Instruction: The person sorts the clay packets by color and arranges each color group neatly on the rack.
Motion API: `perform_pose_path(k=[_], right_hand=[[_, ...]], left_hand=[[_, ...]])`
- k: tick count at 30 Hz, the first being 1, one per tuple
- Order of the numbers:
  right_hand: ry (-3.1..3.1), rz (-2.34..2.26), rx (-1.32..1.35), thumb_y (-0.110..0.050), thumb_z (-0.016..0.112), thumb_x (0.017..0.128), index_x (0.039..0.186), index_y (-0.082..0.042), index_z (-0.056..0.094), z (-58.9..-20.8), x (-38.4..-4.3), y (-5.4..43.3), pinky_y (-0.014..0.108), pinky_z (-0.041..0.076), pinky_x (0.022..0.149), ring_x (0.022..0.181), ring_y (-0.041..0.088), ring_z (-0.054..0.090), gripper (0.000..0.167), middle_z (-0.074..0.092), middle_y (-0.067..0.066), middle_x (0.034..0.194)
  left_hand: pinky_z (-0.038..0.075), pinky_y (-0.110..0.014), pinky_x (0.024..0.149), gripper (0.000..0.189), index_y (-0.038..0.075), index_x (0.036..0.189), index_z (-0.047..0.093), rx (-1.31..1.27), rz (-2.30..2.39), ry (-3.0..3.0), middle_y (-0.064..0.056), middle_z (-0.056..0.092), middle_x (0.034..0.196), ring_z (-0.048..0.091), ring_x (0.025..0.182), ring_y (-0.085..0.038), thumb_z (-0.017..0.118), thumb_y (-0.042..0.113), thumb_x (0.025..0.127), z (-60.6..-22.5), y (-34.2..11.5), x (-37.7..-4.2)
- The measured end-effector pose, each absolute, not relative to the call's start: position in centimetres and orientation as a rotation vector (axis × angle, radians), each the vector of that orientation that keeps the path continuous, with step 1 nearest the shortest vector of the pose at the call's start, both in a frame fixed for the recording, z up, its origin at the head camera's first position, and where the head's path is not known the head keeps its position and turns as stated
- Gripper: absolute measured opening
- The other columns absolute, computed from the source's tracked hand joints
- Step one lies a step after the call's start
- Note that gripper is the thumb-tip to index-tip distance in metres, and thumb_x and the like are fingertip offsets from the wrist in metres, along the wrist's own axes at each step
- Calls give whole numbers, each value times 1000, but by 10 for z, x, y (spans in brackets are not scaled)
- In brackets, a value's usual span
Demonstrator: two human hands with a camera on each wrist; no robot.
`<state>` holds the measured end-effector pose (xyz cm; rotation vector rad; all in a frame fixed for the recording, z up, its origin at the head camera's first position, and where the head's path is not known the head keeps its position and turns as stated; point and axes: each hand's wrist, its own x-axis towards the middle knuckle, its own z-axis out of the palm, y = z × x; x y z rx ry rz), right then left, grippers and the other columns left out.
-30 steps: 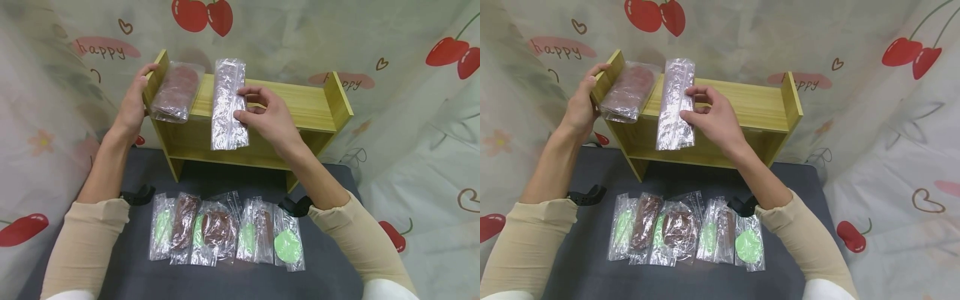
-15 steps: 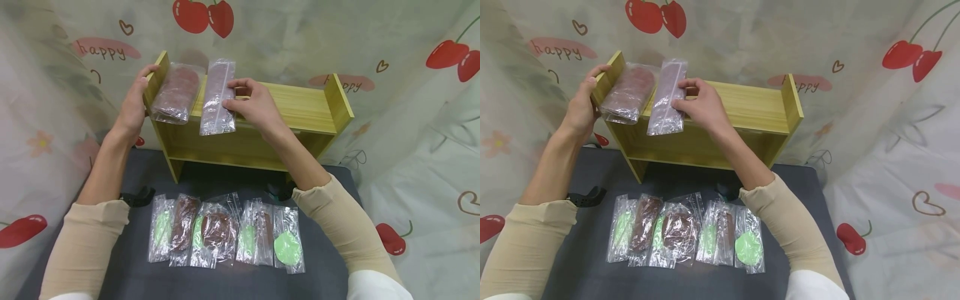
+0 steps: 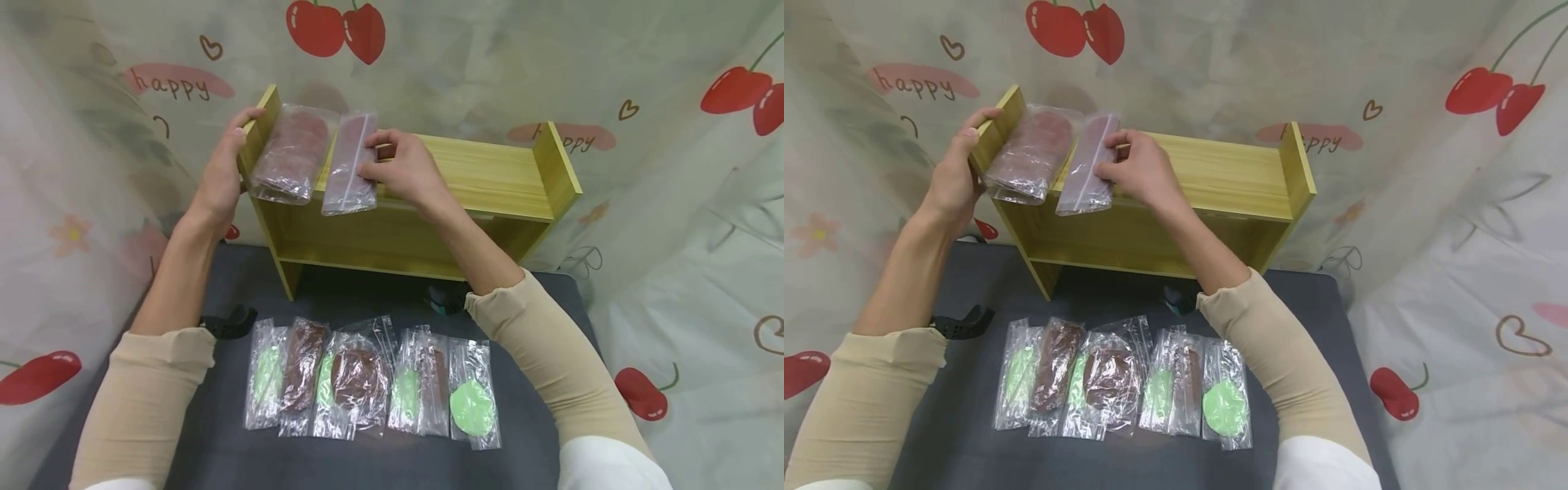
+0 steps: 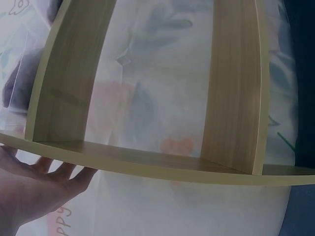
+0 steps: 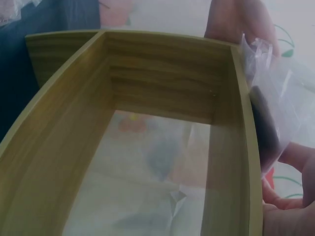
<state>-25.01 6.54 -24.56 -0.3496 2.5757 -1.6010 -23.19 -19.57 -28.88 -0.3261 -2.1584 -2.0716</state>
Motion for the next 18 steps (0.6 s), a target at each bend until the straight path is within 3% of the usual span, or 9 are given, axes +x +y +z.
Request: perform_pose_path(k=[10,18], right_hand=[[2924,-1157,-534,-28,70,90,122,-13,61,-245,-252,60,21,46,74,95,11,59,37,64,1,110],[3113,-923,-722,-28,68,92,121,-12,69,-250,-253,58,29,39,82,97,19,49,33,67,1,97]], left_hand=[[32,-44,86,43,31,144,42,-324,-2085,-2146,-6,37,133,43,109,-22,22,37,107,-290,-195,-234],[29,-46,91,43,32,145,41,-320,-2087,-2166,-5,36,138,41,113,-22,22,39,106,-289,-197,-234]])
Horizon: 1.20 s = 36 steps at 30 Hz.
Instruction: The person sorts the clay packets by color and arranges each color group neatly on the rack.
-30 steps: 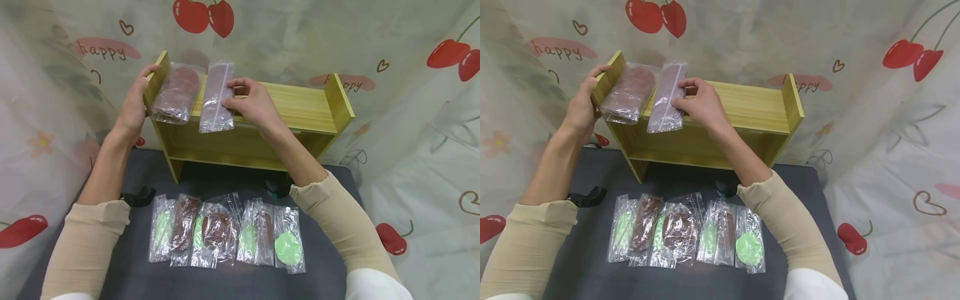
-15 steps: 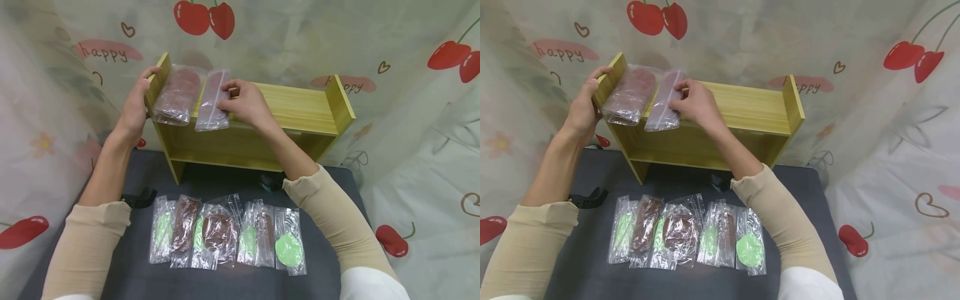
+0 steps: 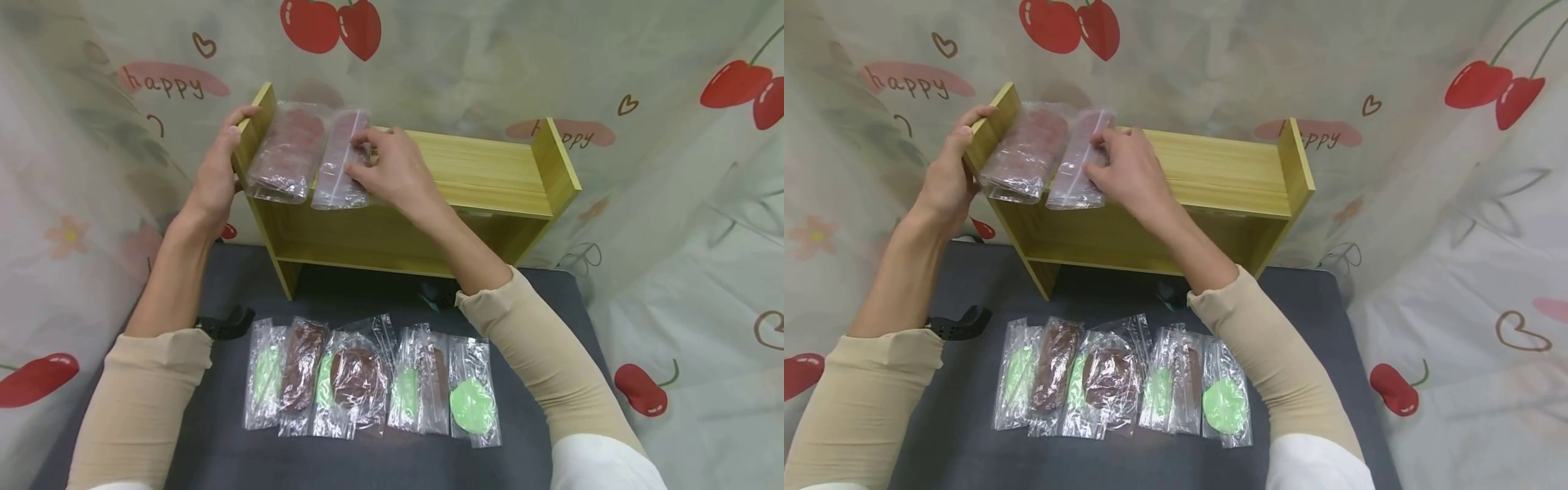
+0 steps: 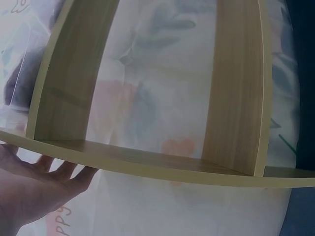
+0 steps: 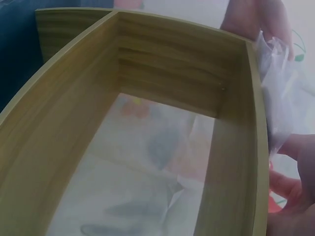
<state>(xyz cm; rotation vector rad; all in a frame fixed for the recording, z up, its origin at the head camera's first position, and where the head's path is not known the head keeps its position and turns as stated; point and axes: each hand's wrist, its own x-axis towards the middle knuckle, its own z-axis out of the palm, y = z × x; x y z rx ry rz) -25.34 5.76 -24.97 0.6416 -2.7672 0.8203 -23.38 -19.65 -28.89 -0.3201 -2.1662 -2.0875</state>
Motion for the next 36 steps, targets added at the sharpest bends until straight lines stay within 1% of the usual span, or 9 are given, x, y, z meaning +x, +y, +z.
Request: perform_pose_path(k=[4,6,9,13,17,22,27,31,36], right_hand=[[-2781,834,618,-29,70,91,120,-14,72,-250,-254,59,29,38,85,102,19,47,32,70,1,95],[-2782,872,607,-29,70,91,120,-14,72,-251,-254,60,28,40,81,101,18,47,32,68,2,97],[-2760,978,585,-29,68,93,121,-13,71,-253,-254,62,25,42,73,99,16,48,32,62,3,105],[-2648,1201,571,-24,66,95,117,-11,71,-259,-251,66,25,44,64,86,14,57,26,57,6,112],[-2483,1402,588,-16,65,95,113,-9,71,-263,-246,70,27,45,60,70,15,61,21,58,6,113],[-2319,1546,607,-12,66,94,110,-6,70,-266,-238,79,28,49,64,74,18,62,18,63,3,109],[-2130,1721,651,-3,66,93,109,3,67,-271,-229,87,31,53,68,75,29,64,18,66,14,107],[-2038,1780,684,2,64,93,110,9,65,-271,-216,93,33,55,68,73,33,62,18,64,23,106],[-2053,1776,714,6,62,93,110,14,62,-267,-193,102,33,55,67,71,34,61,19,63,23,101]], left_hand=[[28,-45,92,44,32,145,40,-322,-2101,-2167,-5,36,138,41,113,-22,21,39,106,-289,-196,-234],[28,-45,93,43,33,145,40,-316,-2110,-2162,-5,36,138,41,113,-22,21,39,107,-289,-196,-233],[28,-45,94,43,33,145,40,-311,-2121,-2153,-6,36,137,41,113,-22,21,39,107,-289,-196,-233],[28,-45,94,43,32,145,41,-306,-2133,-2139,-5,37,136,41,112,-21,22,38,107,-289,-196,-232],[27,-45,93,43,31,145,42,-300,-2147,-2123,-5,37,136,42,111,-21,23,37,107,-290,-195,-232],[28,-44,92,42,31,144,43,-303,-2162,-2108,-5,38,135,43,109,-20,24,37,107,-290,-194,-231],[27,-44,91,41,31,143,44,-304,-2175,-2084,-5,42,128,44,106,-20,25,35,106,-290,-194,-233],[27,-44,91,41,30,143,44,-307,-2201,-2052,-6,44,125,46,103,-20,26,34,106,-289,-194,-234],[27,-44,91,42,30,143,45,-310,-2203,-2051,-6,43,126,45,104,-20,26,34,106,-289,-193,-234]])
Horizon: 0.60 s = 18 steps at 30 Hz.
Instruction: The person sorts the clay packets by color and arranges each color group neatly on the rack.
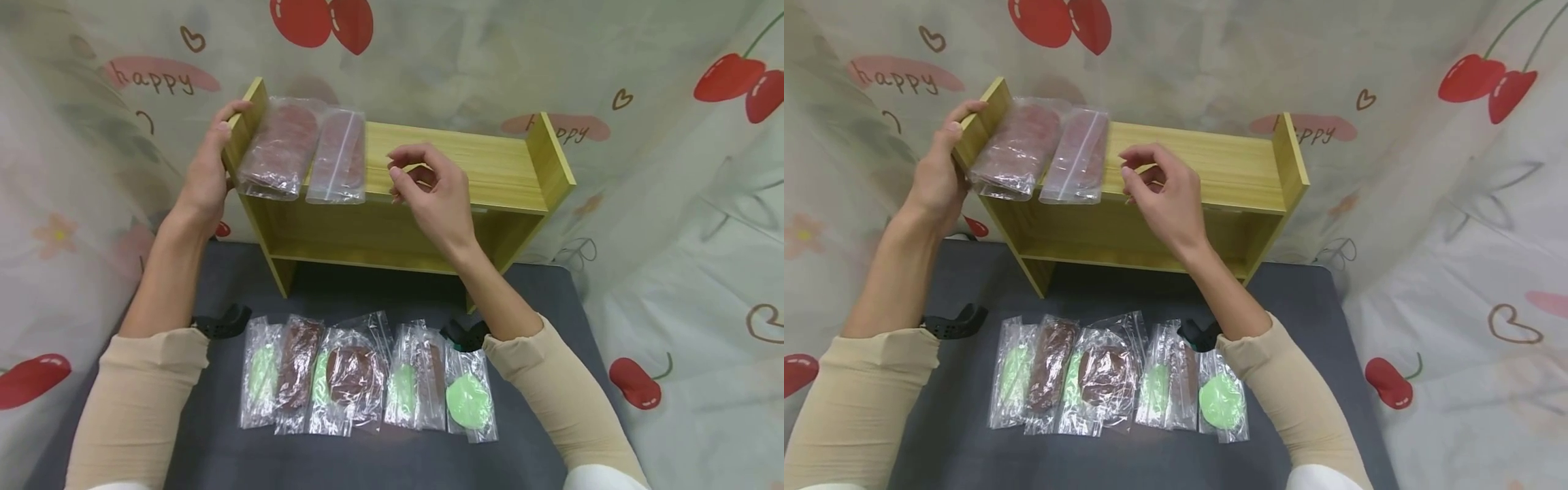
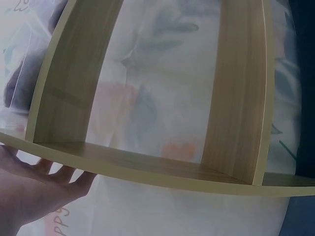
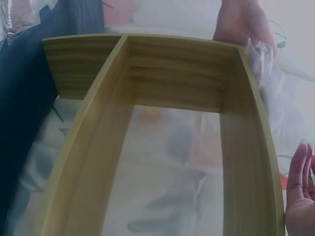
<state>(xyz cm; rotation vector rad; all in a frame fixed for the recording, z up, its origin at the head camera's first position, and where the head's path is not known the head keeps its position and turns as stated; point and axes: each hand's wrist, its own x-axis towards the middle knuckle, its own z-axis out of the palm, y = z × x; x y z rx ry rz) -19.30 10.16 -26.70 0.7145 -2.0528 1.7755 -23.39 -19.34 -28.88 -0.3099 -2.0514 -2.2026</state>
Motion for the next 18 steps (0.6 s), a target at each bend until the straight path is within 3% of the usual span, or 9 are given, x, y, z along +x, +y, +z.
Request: perform_pose_path(k=[8,18], right_hand=[[-2105,1765,711,6,62,93,109,15,61,-274,-179,121,34,55,68,69,19,62,19,63,19,96],[-2087,1736,740,2,65,92,111,6,66,-311,-182,149,36,56,66,70,20,65,19,66,16,95]], left_hand=[[25,-44,94,42,31,142,45,-282,-2196,-2066,-5,40,130,43,108,-20,26,33,105,-285,-193,-234],[26,-43,91,42,30,142,46,-270,-2209,-2060,-5,42,124,45,102,-19,26,33,105,-287,-193,-232]])
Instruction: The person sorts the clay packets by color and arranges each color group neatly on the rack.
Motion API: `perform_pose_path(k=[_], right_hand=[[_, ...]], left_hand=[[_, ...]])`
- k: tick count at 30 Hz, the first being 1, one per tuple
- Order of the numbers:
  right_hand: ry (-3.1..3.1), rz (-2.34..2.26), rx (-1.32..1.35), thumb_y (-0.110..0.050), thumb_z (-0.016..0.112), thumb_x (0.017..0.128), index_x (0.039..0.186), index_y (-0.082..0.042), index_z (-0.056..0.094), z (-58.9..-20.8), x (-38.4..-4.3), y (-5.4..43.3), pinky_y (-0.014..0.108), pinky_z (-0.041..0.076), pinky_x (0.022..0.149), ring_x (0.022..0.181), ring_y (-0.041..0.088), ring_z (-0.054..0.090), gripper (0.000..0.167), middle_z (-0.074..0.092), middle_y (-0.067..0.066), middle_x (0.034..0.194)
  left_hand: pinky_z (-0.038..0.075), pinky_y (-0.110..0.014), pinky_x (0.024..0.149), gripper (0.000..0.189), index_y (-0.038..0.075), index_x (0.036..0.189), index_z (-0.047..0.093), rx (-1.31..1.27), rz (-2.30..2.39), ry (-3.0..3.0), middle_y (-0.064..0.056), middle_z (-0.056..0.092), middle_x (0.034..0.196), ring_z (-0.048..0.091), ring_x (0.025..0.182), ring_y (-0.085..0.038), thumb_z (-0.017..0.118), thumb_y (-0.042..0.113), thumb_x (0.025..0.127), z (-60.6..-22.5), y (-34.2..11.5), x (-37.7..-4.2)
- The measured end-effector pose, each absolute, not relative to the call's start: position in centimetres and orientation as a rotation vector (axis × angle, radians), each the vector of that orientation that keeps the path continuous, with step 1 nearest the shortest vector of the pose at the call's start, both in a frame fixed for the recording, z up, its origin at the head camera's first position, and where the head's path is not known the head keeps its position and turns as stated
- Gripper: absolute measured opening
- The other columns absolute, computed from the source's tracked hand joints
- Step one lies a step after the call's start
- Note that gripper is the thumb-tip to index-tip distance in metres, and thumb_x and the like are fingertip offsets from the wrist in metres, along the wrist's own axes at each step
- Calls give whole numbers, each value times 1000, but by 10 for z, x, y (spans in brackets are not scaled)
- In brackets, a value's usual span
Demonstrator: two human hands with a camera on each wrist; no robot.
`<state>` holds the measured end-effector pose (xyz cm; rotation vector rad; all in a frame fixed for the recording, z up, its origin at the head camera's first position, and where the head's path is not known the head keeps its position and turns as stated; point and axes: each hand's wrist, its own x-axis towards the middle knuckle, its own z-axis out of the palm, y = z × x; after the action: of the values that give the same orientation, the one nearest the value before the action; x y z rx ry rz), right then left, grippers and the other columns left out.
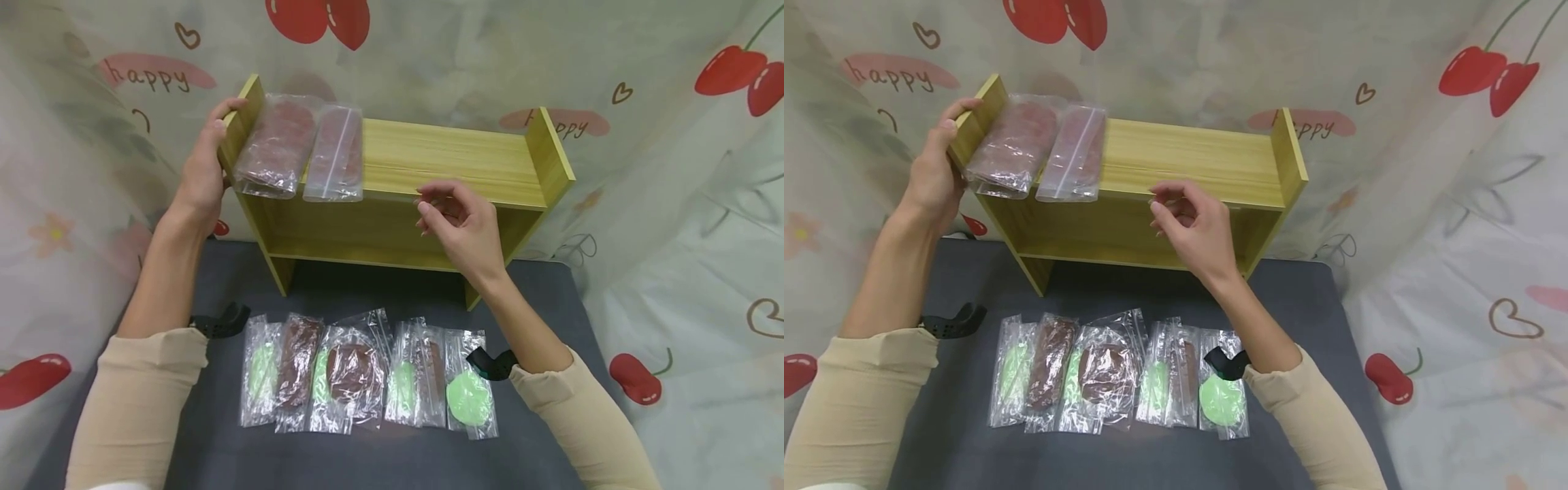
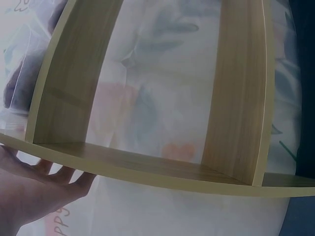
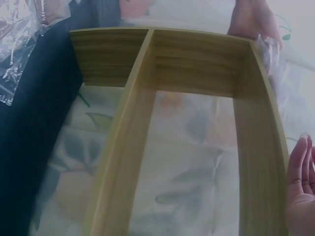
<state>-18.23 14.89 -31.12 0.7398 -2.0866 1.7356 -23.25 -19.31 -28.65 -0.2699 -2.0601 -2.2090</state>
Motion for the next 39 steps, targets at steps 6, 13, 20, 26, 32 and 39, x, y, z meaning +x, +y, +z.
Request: perform_pose_path(k=[6,13,20,26,32,39], right_hand=[[-2124,1712,731,5,65,91,113,5,66,-321,-175,158,29,54,67,71,27,62,22,67,10,94],[-2184,1707,690,-1,66,93,114,-1,67,-337,-165,170,26,53,67,72,29,61,21,66,10,92],[-2215,1779,611,-2,66,94,115,3,65,-364,-154,179,30,54,69,74,32,60,22,65,16,93],[-2256,1817,537,5,63,94,117,6,63,-381,-145,184,26,54,70,74,19,63,24,64,24,100],[-2319,1828,483,8,60,94,117,12,60,-379,-125,184,26,54,71,76,12,64,23,64,27,101],[-2385,1828,410,5,60,95,119,7,62,-393,-115,193,29,54,72,77,19,65,23,65,24,101]], left_hand=[[27,-43,89,41,31,140,47,-270,-2220,-2041,-5,42,123,45,100,-19,27,33,105,-286,-193,-232],[27,-43,91,42,31,141,47,-278,-2225,-2051,-5,43,123,45,102,-19,26,32,105,-289,-191,-233],[26,-43,91,42,30,141,46,-290,-2211,-2050,-5,41,123,44,103,-19,26,33,105,-289,-191,-233],[26,-43,89,42,30,141,46,-285,-2202,-2048,-5,40,125,43,104,-20,25,33,105,-286,-192,-232],[27,-43,89,42,30,141,47,-256,-2218,-2045,-5,40,126,44,102,-20,25,31,104,-286,-192,-233],[26,-42,89,43,31,141,46,-247,-2198,-2069,-5,37,130,42,106,-20,24,33,105,-286,-192,-233]])
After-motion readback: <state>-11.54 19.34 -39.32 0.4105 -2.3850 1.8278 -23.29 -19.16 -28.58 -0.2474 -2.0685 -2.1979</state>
